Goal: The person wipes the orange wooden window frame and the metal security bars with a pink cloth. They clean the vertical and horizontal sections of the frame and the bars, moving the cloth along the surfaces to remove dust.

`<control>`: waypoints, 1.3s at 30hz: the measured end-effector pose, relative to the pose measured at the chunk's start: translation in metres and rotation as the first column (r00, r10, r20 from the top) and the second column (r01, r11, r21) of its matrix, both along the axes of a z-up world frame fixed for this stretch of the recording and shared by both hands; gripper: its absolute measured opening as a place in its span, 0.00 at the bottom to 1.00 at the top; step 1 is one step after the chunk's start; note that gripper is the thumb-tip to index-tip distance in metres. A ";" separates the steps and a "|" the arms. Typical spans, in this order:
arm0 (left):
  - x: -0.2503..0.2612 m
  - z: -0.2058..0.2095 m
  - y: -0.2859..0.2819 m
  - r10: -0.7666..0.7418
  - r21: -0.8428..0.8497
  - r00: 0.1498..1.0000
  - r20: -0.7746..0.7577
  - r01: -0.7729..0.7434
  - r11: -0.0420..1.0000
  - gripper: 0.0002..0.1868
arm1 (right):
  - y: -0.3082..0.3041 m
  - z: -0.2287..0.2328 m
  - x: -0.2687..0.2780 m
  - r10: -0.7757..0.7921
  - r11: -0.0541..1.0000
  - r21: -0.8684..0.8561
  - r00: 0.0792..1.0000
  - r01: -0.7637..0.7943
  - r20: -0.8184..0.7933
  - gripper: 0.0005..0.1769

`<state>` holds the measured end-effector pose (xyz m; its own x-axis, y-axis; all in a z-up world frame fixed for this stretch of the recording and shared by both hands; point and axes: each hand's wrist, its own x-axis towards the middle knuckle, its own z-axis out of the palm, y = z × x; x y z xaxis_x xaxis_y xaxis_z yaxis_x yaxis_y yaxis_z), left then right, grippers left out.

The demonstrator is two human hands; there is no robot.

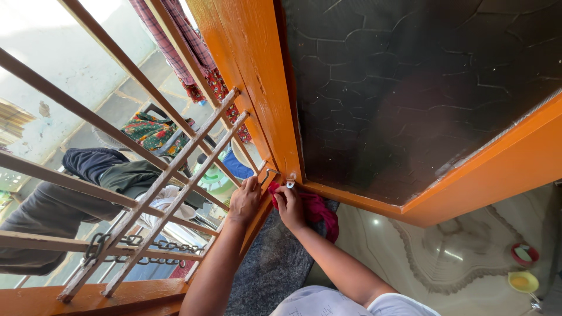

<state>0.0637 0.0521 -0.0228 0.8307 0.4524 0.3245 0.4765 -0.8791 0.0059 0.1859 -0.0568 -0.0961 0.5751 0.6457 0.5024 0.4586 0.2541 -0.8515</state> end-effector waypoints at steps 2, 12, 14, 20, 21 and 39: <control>0.000 0.000 -0.001 0.011 0.015 1.000 0.002 -0.011 1.000 0.09 | 0.000 -0.003 -0.002 -0.033 0.999 -0.008 0.999 0.033 -0.018 0.07; 0.000 0.000 0.000 0.001 0.018 1.000 -0.012 -0.001 1.000 0.15 | -0.001 -0.008 0.000 -0.003 0.998 -0.070 0.996 -0.004 -0.094 0.06; -0.001 0.002 -0.001 0.013 0.050 1.000 -0.017 -0.012 0.999 0.17 | 0.002 -0.004 -0.001 -0.033 0.999 -0.014 0.999 0.032 -0.040 0.08; -0.009 -0.011 -0.050 0.141 0.064 0.963 0.228 -0.160 0.985 0.22 | -0.001 0.010 -0.010 0.013 0.997 -0.077 0.969 0.006 0.249 0.15; -0.015 -0.016 -0.066 0.176 0.080 0.949 0.262 -0.203 0.976 0.24 | -0.003 0.010 -0.012 0.067 0.990 -0.139 0.956 -0.028 0.286 0.14; -0.070 -0.046 -0.201 0.518 -0.764 0.600 0.610 0.272 0.585 0.15 | -0.131 0.078 -0.016 0.616 0.631 0.113 0.407 -0.767 -0.674 0.12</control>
